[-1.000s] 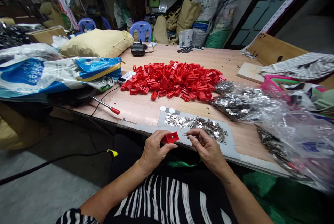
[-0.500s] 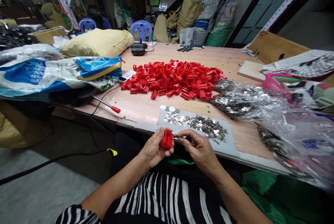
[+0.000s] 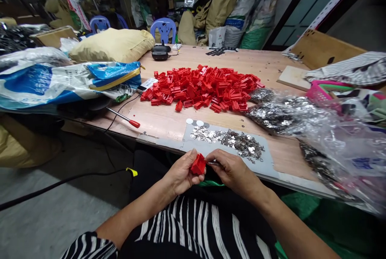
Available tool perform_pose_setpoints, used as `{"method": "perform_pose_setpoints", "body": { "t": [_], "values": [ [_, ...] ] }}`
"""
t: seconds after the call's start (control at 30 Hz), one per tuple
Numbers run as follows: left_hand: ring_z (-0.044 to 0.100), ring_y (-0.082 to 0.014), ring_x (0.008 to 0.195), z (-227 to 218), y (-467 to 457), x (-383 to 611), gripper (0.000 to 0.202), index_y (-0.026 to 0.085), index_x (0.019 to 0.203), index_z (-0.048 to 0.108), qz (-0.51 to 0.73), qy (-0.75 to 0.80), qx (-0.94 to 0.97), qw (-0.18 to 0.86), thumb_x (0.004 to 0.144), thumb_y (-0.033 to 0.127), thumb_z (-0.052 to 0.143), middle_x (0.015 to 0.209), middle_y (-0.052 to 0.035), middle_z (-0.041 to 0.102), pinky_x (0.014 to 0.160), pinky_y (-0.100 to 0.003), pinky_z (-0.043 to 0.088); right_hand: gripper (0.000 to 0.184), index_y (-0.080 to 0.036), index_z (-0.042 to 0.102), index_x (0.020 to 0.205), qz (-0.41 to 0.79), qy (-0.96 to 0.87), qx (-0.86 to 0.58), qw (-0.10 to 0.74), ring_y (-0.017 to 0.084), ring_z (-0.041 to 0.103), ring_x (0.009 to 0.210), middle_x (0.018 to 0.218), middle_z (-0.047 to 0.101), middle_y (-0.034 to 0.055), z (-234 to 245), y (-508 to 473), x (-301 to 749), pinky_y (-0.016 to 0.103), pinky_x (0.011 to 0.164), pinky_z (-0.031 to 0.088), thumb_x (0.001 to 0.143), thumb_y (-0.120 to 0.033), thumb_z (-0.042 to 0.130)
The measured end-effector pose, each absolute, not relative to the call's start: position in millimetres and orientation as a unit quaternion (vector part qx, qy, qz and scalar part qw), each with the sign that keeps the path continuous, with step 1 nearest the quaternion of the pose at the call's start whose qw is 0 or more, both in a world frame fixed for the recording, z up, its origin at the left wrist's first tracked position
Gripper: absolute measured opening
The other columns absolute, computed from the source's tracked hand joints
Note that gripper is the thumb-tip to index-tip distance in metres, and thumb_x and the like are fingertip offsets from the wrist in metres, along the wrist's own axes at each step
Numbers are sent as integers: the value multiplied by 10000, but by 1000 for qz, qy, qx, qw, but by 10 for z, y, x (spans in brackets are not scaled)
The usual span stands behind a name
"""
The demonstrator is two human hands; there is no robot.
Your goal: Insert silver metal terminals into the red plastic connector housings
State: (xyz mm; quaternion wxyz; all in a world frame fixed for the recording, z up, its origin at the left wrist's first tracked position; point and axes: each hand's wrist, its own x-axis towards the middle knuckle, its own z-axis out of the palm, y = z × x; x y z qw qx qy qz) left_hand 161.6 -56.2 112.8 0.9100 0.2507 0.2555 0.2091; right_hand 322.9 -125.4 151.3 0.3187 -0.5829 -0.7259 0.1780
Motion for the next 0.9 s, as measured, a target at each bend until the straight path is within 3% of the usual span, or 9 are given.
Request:
{"method": "perform_pose_setpoints", "body": {
  "t": [0.37, 0.47, 0.7, 0.9],
  "values": [
    [551, -88, 395, 1119, -589, 1628, 478, 155, 868, 503, 174, 269, 270, 908, 743, 593, 649, 576, -1, 593, 321, -125, 300, 214, -214, 645, 884, 191, -740, -588, 264, 172, 631, 756, 834, 675, 43, 1571, -1215, 3215, 288, 704, 498, 791, -76, 510],
    [549, -90, 387, 1107, -594, 1634, 480, 163, 886, 492, 167, 270, 272, 908, 747, 598, 641, 573, 0, 593, 318, -119, 293, 191, -211, 663, 885, 211, -735, -589, 261, 170, 622, 752, 828, 667, 48, 1592, -1191, 3205, 291, 712, 494, 830, -116, 507],
    [549, -89, 417, 1118, -581, 1632, 485, 195, 910, 447, 203, 284, 240, 906, 718, 569, 689, 610, 7, 609, 333, -124, 292, 232, -210, 677, 978, 349, -638, -586, 356, 185, 611, 857, 947, 666, 65, 1617, -1199, 3335, 304, 772, 487, 910, -337, 496],
    [536, -91, 381, 1148, -601, 1644, 457, 198, 894, 434, 184, 279, 266, 904, 749, 570, 655, 611, -4, 617, 317, -126, 269, 193, -195, 578, 853, 391, -572, -618, 372, 142, 522, 690, 756, 591, 3, 1433, -1188, 3329, 246, 616, 430, 856, -388, 576]
  ]
}}
